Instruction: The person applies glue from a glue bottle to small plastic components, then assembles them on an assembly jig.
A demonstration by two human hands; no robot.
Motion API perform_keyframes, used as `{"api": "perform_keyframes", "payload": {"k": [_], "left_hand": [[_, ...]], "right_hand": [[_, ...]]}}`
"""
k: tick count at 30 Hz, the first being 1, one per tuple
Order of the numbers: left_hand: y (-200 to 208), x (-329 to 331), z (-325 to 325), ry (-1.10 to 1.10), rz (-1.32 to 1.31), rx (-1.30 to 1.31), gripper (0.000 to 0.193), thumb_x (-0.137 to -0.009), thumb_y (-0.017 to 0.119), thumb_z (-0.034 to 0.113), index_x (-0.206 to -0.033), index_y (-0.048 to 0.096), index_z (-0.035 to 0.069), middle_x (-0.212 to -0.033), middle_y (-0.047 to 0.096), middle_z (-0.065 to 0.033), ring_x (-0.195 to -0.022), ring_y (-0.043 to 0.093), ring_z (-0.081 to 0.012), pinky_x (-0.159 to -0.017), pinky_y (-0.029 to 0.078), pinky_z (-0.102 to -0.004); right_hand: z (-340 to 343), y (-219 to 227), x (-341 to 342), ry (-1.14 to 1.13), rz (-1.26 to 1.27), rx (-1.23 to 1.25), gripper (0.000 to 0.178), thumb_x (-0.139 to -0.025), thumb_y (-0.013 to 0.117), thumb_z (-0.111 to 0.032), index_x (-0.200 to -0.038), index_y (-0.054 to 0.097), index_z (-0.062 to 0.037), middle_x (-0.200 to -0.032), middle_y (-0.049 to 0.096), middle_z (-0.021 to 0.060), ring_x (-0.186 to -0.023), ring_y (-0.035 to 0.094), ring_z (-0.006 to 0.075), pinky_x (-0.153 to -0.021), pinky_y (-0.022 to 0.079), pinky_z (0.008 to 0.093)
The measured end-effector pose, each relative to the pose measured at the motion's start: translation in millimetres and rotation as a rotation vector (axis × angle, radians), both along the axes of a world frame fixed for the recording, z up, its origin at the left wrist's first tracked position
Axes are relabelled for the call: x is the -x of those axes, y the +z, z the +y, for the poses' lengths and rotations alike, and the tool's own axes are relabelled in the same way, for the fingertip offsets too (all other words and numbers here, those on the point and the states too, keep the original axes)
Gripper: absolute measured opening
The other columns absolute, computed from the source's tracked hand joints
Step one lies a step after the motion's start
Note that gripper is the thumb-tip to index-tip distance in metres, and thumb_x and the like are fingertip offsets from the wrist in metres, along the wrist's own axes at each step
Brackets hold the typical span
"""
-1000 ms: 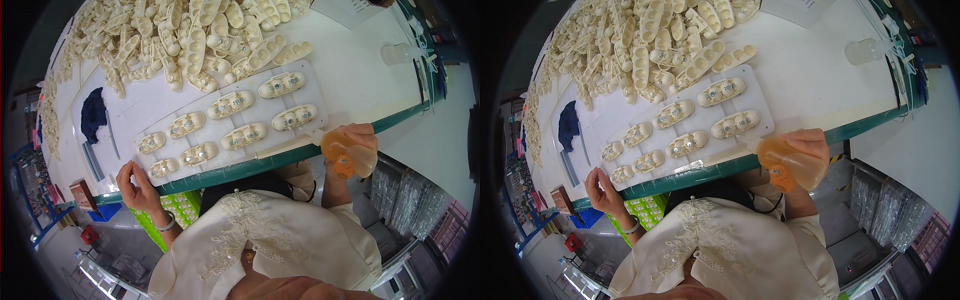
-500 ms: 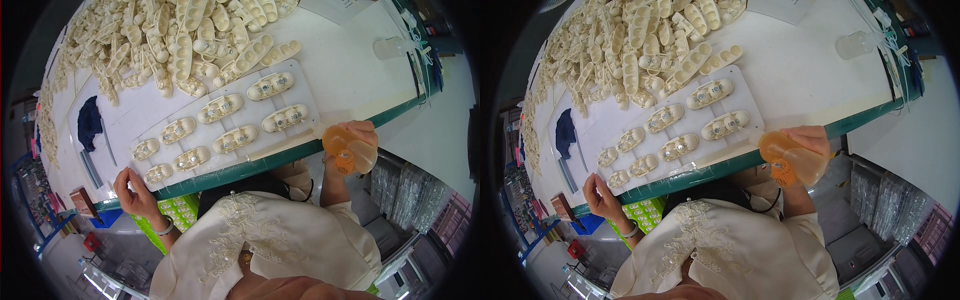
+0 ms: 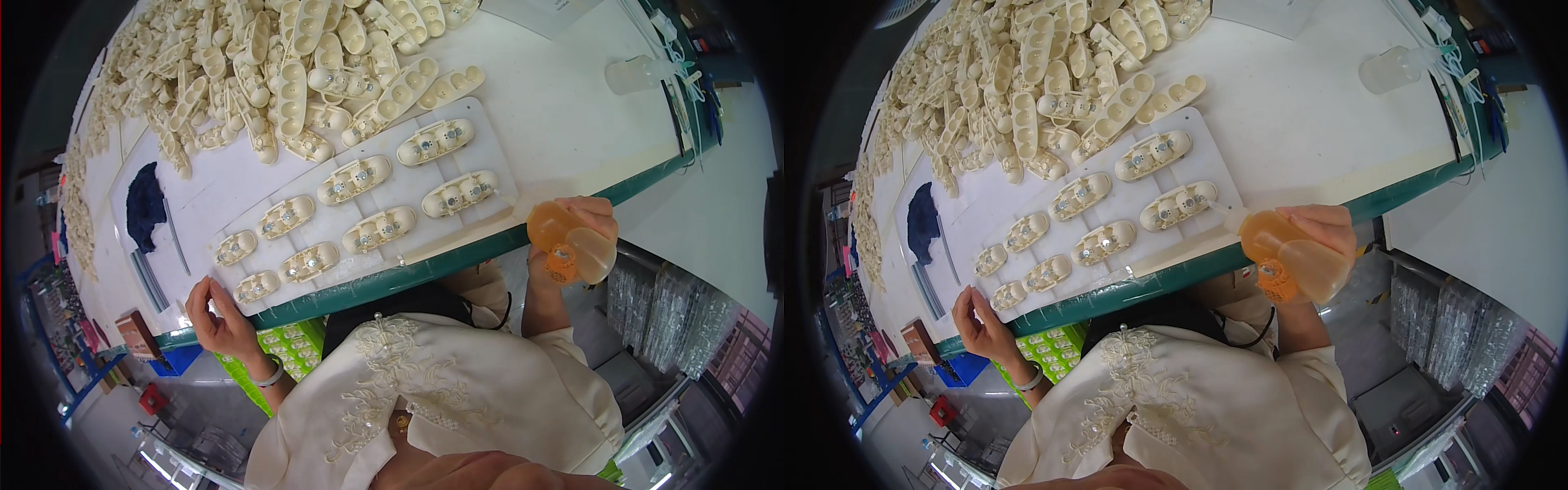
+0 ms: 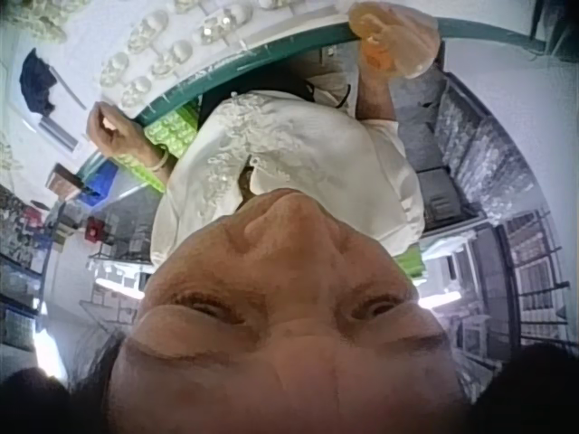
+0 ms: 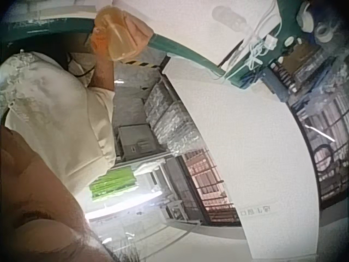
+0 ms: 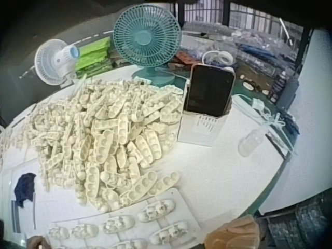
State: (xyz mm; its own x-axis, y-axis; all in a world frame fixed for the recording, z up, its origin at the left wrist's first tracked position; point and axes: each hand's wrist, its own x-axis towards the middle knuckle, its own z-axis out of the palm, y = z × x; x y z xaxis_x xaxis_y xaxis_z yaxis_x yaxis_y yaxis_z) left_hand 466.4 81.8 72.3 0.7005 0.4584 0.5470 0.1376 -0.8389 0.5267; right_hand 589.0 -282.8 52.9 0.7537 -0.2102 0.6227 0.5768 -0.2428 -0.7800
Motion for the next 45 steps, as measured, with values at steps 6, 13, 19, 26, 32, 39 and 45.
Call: {"api": "perform_keyframes", "payload": {"k": [6, 13, 19, 26, 32, 39, 45], "left_hand": [[1, -2, -2, 0.002, 0.002, -0.01, 0.013, -0.085, 0.059, -0.003, -0.098, 0.062, -0.006, -0.096, 0.062, -0.0116, -0.086, 0.057, -0.0166, -0.077, 0.045, -0.0268], [2, -3, -4, 0.007, -0.016, 0.019, 0.012, -0.084, 0.06, -0.004, -0.095, 0.063, -0.006, -0.093, 0.062, -0.0118, -0.084, 0.057, -0.0183, -0.075, 0.045, -0.0275], [2, -4, -5, 0.013, -0.004, -0.014, 0.012, -0.083, 0.06, -0.004, -0.095, 0.063, -0.006, -0.092, 0.063, -0.0123, -0.083, 0.057, -0.0189, -0.075, 0.045, -0.0282], [3, -5, -5, 0.008, 0.0, -0.006, 0.013, -0.083, 0.06, -0.005, -0.095, 0.063, -0.006, -0.092, 0.063, -0.0124, -0.083, 0.057, -0.019, -0.074, 0.045, -0.0278], [4, -4, -7, 0.008, -0.018, 0.013, 0.013, -0.083, 0.06, -0.005, -0.095, 0.063, -0.006, -0.093, 0.063, -0.0122, -0.083, 0.057, -0.0189, -0.074, 0.044, -0.0274], [2, -3, -3, 0.028, -0.059, 0.15, 0.014, -0.085, 0.059, -0.003, -0.099, 0.062, -0.005, -0.097, 0.062, -0.0103, -0.086, 0.057, -0.0157, -0.077, 0.045, -0.0259], [25, -14, 22, -0.135, -0.062, 0.233, 0.022, -0.085, 0.058, -0.004, -0.107, 0.059, -0.004, -0.106, 0.057, -0.0113, -0.091, 0.055, -0.0141, -0.081, 0.045, -0.0253]], "right_hand": [[-3, -1, 1, 0.025, 0.01, -0.003, 0.031, -0.083, 0.067, -0.023, -0.095, 0.049, -0.0011, -0.087, 0.051, 0.0109, -0.075, 0.055, 0.0162, -0.062, 0.049, 0.0239], [-4, 0, -1, 0.007, 0.006, 0.061, 0.041, -0.08, 0.07, -0.033, -0.095, 0.049, -0.0018, -0.086, 0.051, 0.0103, -0.074, 0.054, 0.0153, -0.061, 0.048, 0.0233], [-6, 1, 1, 0.041, 0.058, 0.058, 0.041, -0.081, 0.069, -0.033, -0.098, 0.048, -0.002, -0.089, 0.05, 0.0107, -0.073, 0.054, 0.0158, -0.06, 0.048, 0.024], [-11, 10, -7, 0.109, 0.14, -0.42, 0.053, -0.081, 0.066, -0.03, -0.115, 0.044, 0.0045, -0.113, 0.051, 0.0222, -0.084, 0.059, 0.0265, -0.067, 0.052, 0.0294], [-41, 15, -25, 0.352, 0.186, -0.804, 0.06, -0.085, 0.058, -0.038, -0.126, 0.037, 0.0018, -0.131, 0.04, 0.0241, -0.094, 0.059, 0.0315, -0.082, 0.052, 0.0435], [-50, 20, -40, -0.014, 0.076, -0.143, 0.059, -0.077, 0.068, -0.009, -0.125, 0.036, 0.0042, -0.122, 0.048, 0.02, -0.104, 0.058, 0.0315, -0.089, 0.049, 0.0365], [-54, 31, -72, -0.045, 0.124, -0.045, 0.063, -0.072, 0.058, 0.016, -0.129, 0.034, 0.0038, -0.119, 0.05, 0.0163, -0.112, 0.052, 0.0245, -0.087, 0.049, 0.0339]]}}
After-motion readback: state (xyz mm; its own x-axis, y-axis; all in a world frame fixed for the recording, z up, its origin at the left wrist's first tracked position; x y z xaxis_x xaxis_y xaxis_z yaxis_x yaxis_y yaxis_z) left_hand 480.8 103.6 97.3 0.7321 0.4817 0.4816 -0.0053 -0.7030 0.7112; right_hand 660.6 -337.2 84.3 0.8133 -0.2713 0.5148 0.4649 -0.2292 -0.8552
